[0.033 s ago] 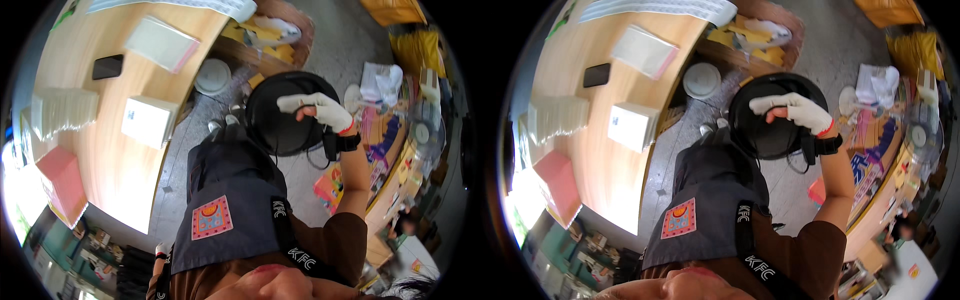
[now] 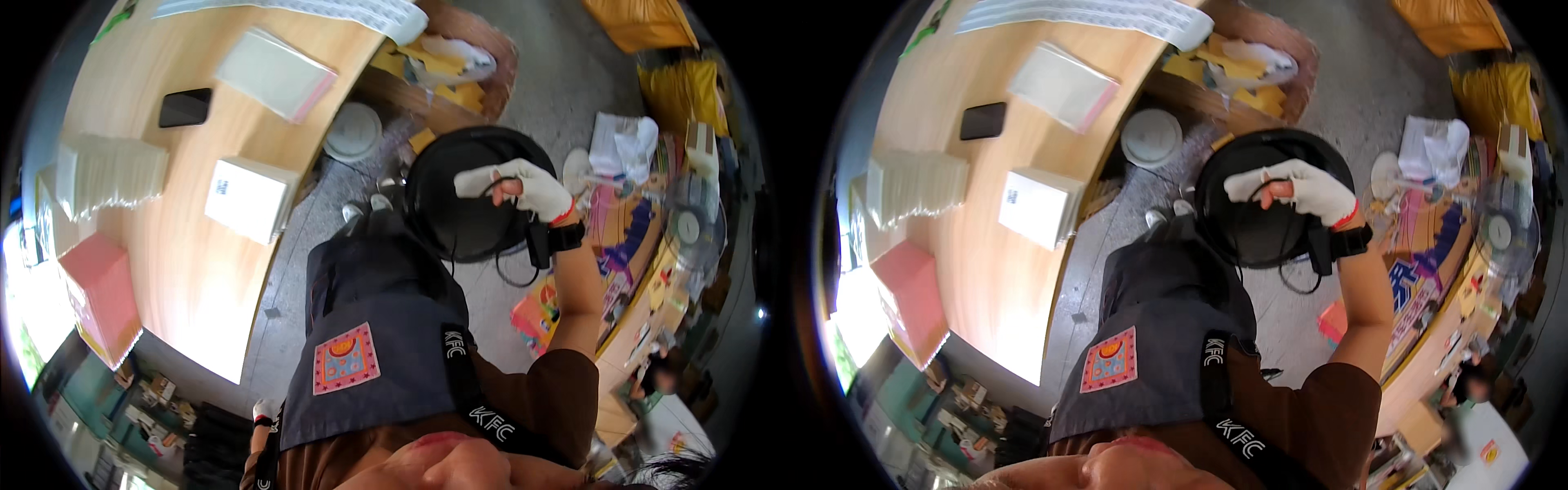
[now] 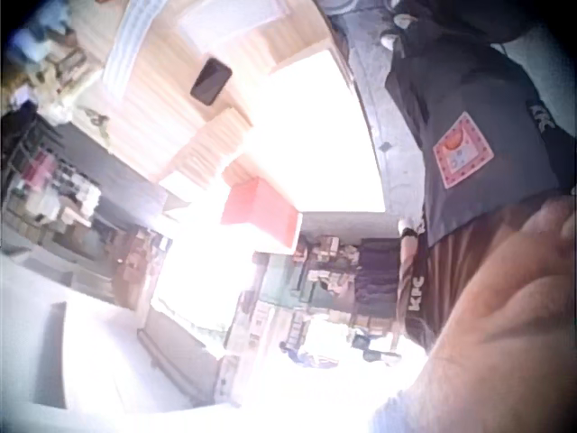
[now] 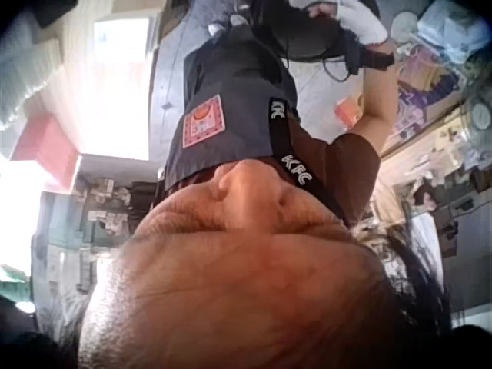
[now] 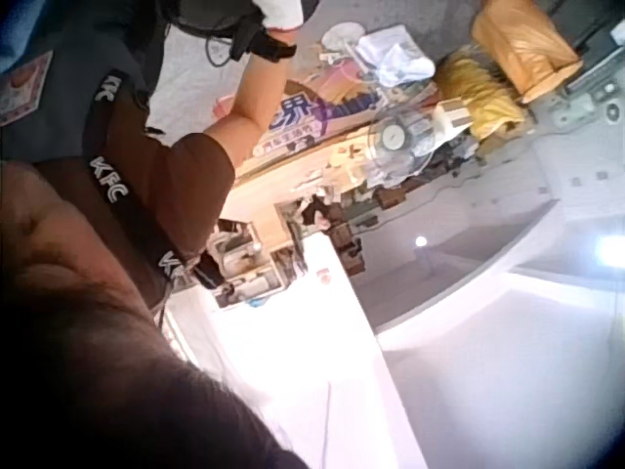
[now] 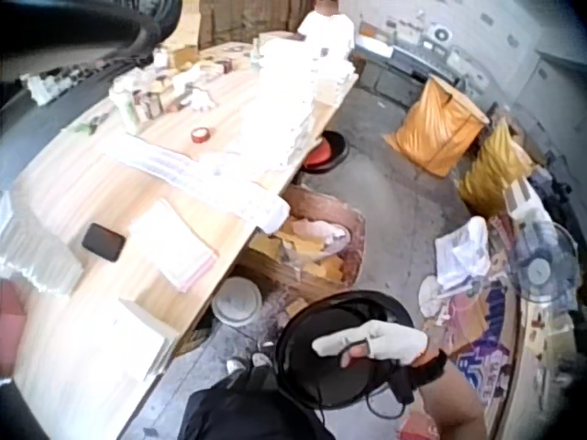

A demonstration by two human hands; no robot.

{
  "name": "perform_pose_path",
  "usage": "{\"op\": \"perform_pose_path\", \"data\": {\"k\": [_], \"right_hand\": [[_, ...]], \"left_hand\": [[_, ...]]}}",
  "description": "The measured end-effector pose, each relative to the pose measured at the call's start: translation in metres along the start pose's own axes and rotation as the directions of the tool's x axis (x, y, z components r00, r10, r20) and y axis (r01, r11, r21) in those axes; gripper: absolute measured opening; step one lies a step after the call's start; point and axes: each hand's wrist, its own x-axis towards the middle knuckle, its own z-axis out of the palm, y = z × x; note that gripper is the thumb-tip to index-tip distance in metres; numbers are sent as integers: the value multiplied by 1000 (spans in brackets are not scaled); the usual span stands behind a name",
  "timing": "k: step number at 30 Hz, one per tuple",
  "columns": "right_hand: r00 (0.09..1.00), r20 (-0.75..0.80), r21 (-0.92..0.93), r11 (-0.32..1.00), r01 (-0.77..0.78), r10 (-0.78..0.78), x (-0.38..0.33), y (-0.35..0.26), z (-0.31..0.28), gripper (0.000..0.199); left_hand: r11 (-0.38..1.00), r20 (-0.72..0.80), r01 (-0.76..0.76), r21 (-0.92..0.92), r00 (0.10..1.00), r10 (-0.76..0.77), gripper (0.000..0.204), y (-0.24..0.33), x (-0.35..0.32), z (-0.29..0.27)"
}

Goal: The person places labels on white boxes, seals them in plastic bags, and stacks them. They also handle white foam inserts and place them into plastic bags.

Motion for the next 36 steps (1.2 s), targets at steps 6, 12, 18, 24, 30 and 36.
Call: {"op": "perform_pose_path", "data": {"k": [6, 12, 18, 24, 30, 36], "right_hand": [[993, -21, 33, 992, 119, -118, 31, 6, -4, 36], [903, 286, 167, 944, 283, -321, 58, -35, 26, 36], [886, 295, 152, 933, 325, -357, 68, -81, 45, 40], [946, 192, -114, 952, 284, -259, 74, -144, 40, 43], [967, 206, -210, 959, 192, -148, 130, -194, 37, 48], [926, 367, -123, 982, 141, -87, 181, -230, -13, 48]], "left_hand": [[657, 21, 565, -499, 766, -643, 33, 16, -28, 71], [184, 223, 659, -729, 483, -847, 33, 44, -25, 52], [-132, 353, 596, -792, 271, -895, 33, 53, -12, 24], [-336, 439, 461, -821, 134, -888, 34, 53, 22, -36], [-490, 528, 342, -801, 21, -849, 34, 81, 37, -104], [-668, 659, 255, -699, -134, -740, 34, 120, 21, -165]]}}
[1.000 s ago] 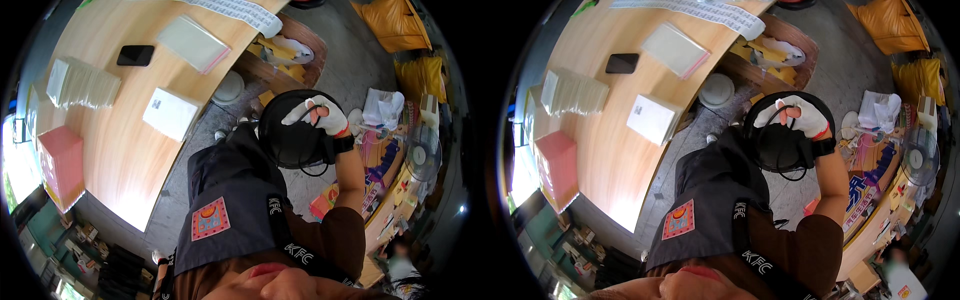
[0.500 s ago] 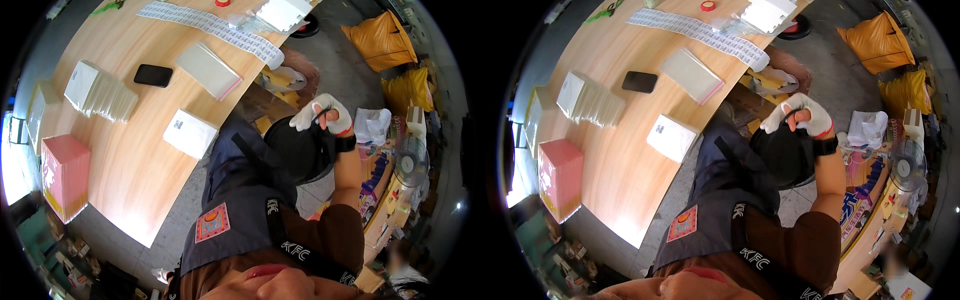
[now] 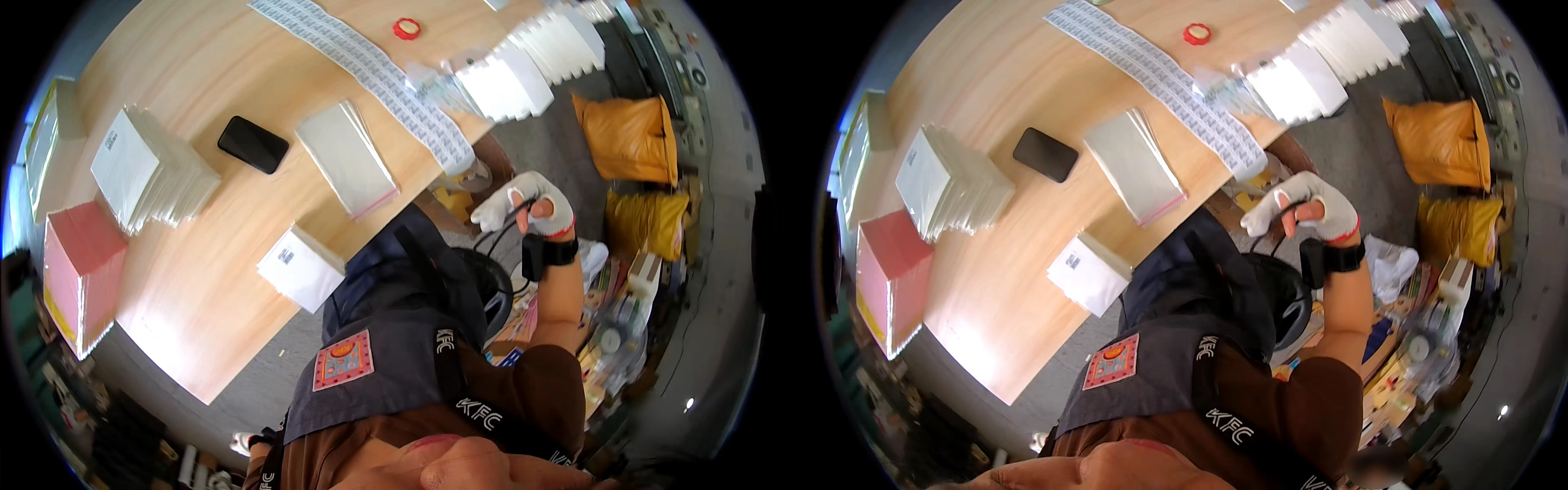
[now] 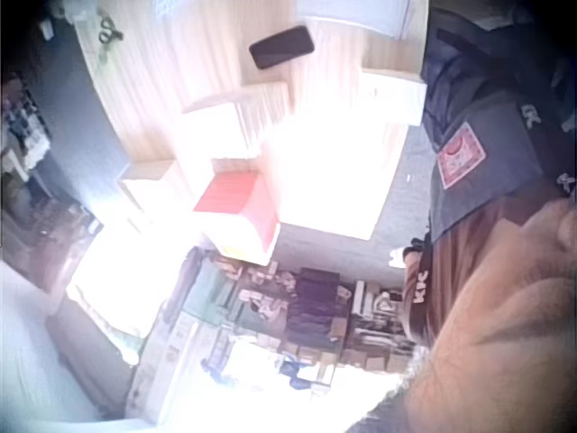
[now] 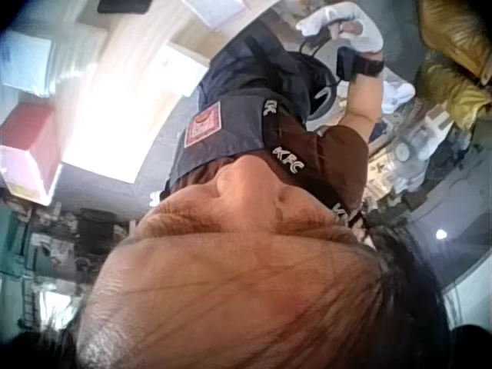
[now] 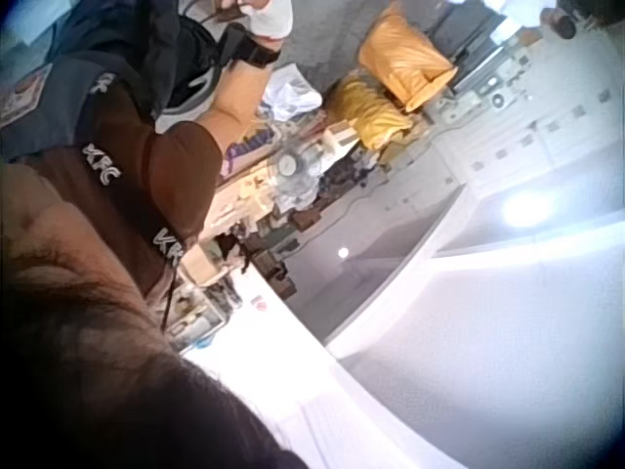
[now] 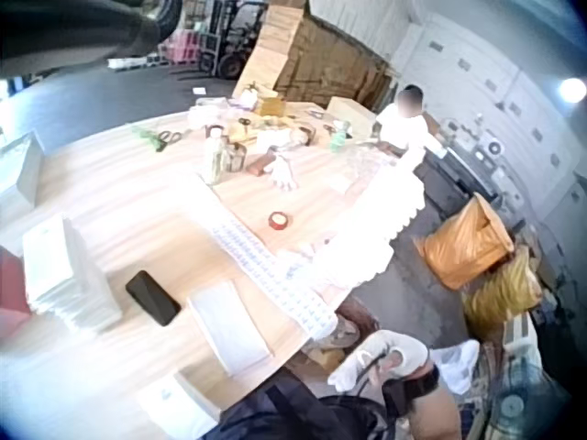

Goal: The person places labels on white boxes, seals them in plastic bags, and stacks them. They also handle white foam inserts and place them into plastic bags.

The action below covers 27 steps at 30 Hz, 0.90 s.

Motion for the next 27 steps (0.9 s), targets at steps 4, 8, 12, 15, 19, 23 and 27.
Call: {"op": "perform_pose_path", "data": {"k": [4, 8, 12, 15, 19, 23, 27], "right_hand": [[991, 114, 91, 992, -83, 73, 20, -22, -45, 39], [969, 219, 34, 992, -121, 111, 20, -25, -92, 35], [936, 309, -52, 986, -161, 169, 14, 1, -138, 25], [849, 447, -123, 960, -253, 281, 3, 8, -164, 20], [774, 486, -236, 914, -330, 406, -24, 17, -196, 25], [720, 579, -234, 924, -303, 382, -23, 47, -230, 27], [587, 592, -421, 833, -359, 552, -8, 34, -233, 28]], "left_hand": [[993, -80, 116, -36, 990, -119, 34, 5, -40, -18], [977, -168, 189, -95, 965, -203, 34, 0, -76, -39], [961, -260, 205, -185, 933, -249, 35, 35, -108, -50], [945, -340, 179, -274, 901, -269, 33, 41, -154, -31], [934, -347, 191, -303, 890, -295, 40, 56, -235, -40], [930, -516, 149, -337, 797, -314, 36, 56, -298, -60], [928, -549, 227, -297, 754, -360, 43, -8, -293, -42]]}}
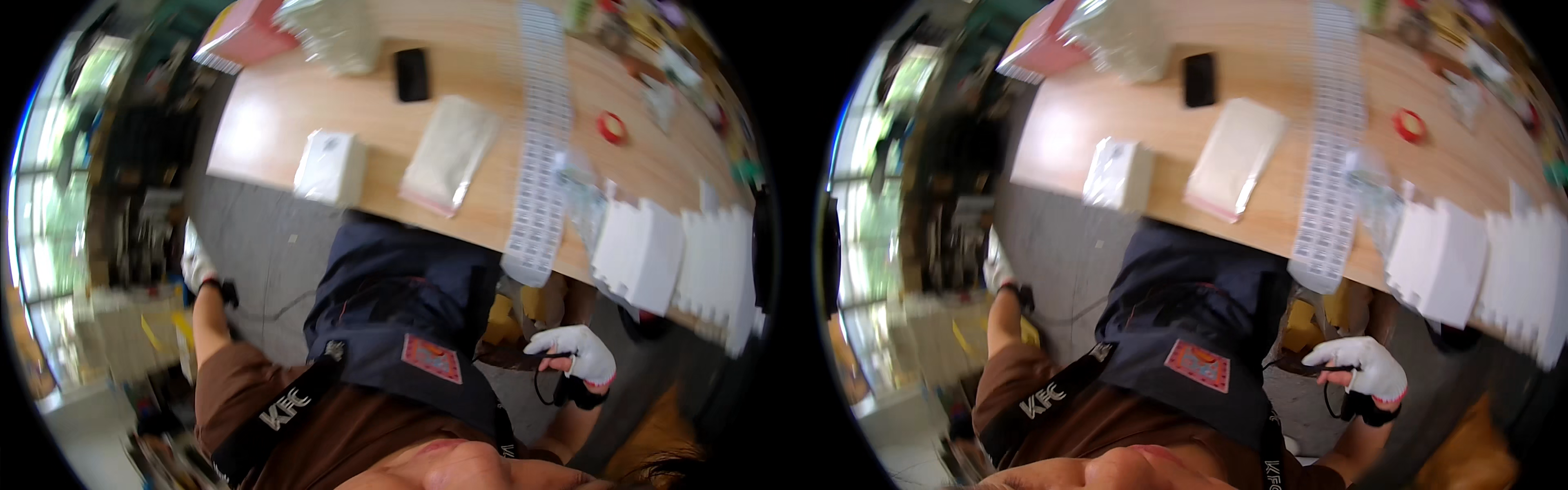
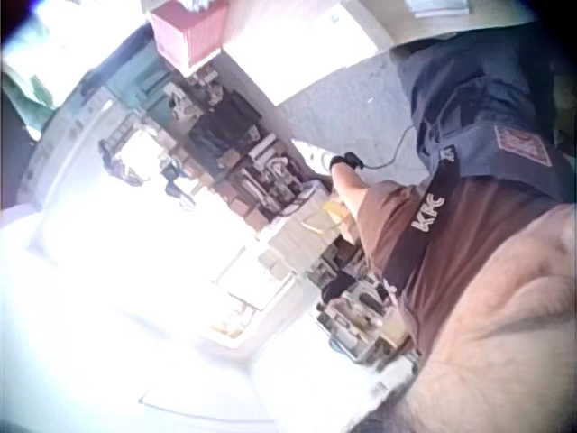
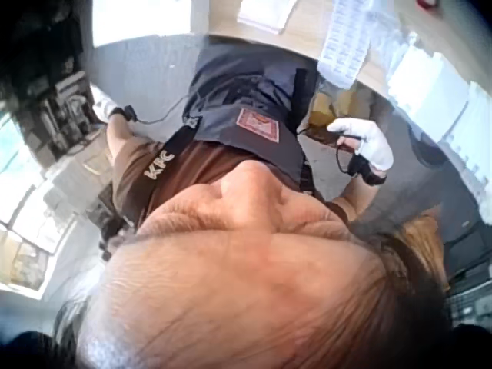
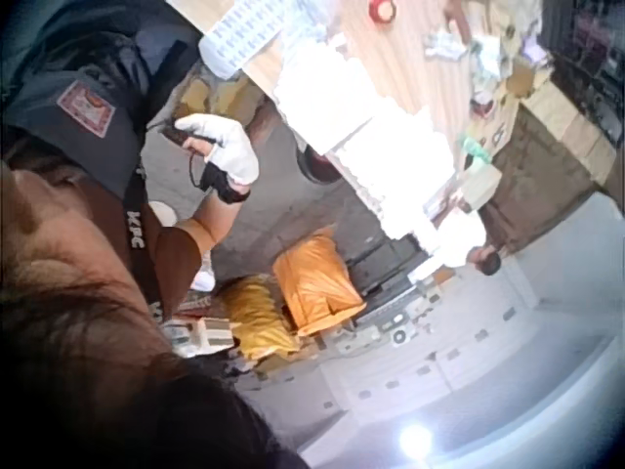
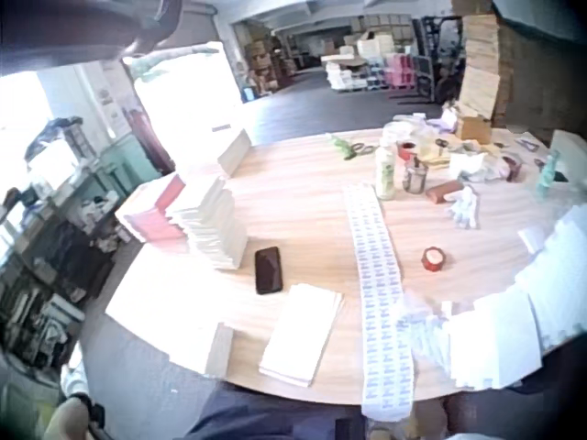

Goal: The person places labels on white boxes, seals them in plastic bags, and stacks them. They also handle white foam inserts and place them into plastic bags.

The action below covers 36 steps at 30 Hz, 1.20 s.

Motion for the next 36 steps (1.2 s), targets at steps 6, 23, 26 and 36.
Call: {"op": "perform_pose_path", "data": {"k": [6, 23, 26, 36], "right_hand": [[971, -189, -308, 930, -200, 147, 10, 24, -7, 24], [676, -729, -623, 305, -720, 106, 47, 147, 54, 36], [553, -816, -507, 253, -824, 166, 60, 200, 63, 41], [544, -794, -605, 263, -752, -271, 43, 175, 121, 46]], "left_hand": [[989, 85, 26, -146, 996, -13, 26, -4, -63, -45], [681, 278, -141, -719, 840, 467, 20, -1, -58, 15], [216, 105, -44, -975, 770, 630, 14, 63, -66, 15], [-213, -349, -314, -925, 483, 804, 13, 210, -166, -157]]}}
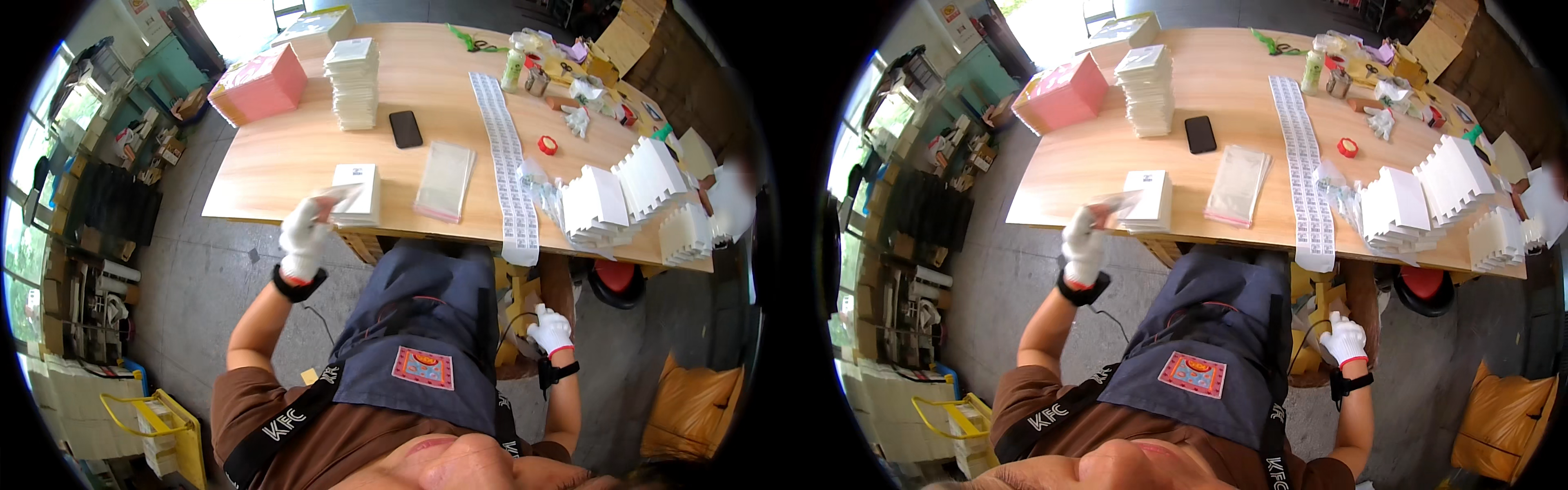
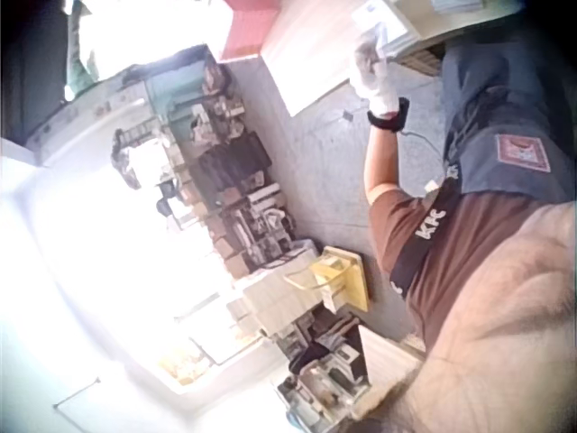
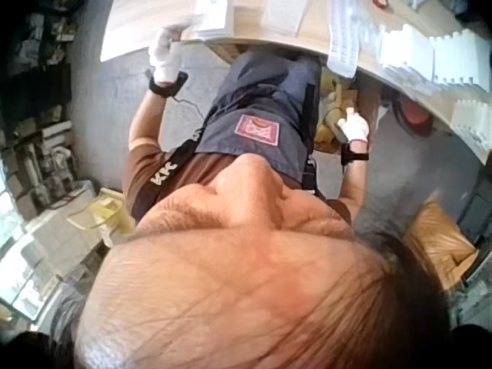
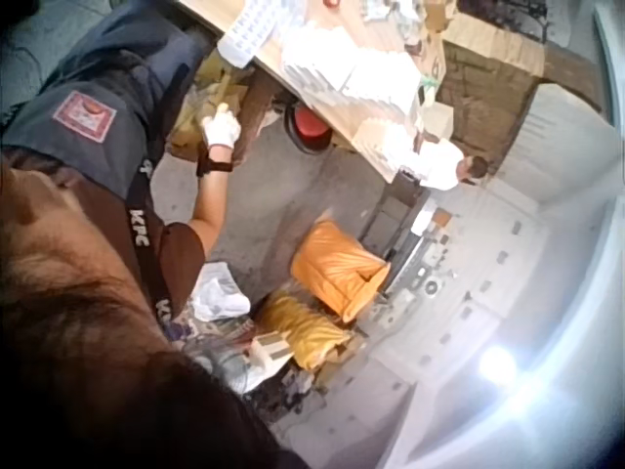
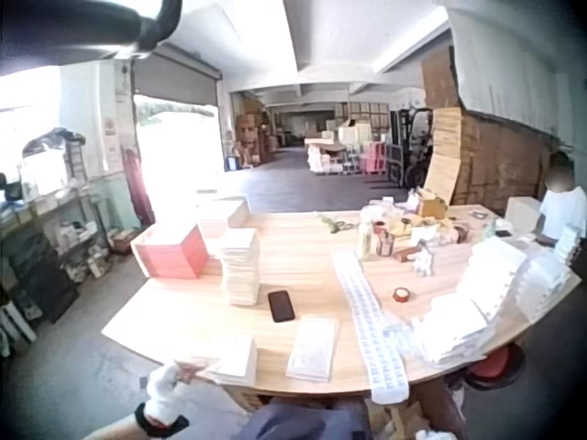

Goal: The person places labels on white boxes, seals them in plastic bags, and stacks them. They also handle white foam inserts and place them into plastic bags.

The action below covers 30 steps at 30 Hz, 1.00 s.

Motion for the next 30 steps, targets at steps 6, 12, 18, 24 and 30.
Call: {"op": "perform_pose_path", "data": {"k": [6, 12, 18, 24, 30], "right_hand": [[833, -457, 587, 598, 546, -312, 19, -91, -122, 33], [658, -705, 701, -120, 703, -264, -16, -143, -208, 61], [107, -994, 109, -100, 989, -27, -56, -144, -234, 48], [-413, -900, -383, 199, 902, 137, -64, -154, -230, 36], [352, -846, 375, -23, 927, 401, 42, -158, -167, 26]], "left_hand": [[911, 144, -383, 151, 921, 363, 31, 16, 50, 103], [820, 564, -517, 245, 764, 314, 28, -55, 45, 222], [796, 801, -490, 354, 599, 13, 43, -56, 23, 276], [791, 729, -538, 291, 660, 181, 23, -81, 34, 285], [877, 637, -413, 245, 750, 175, 28, -80, 35, 276]]}}
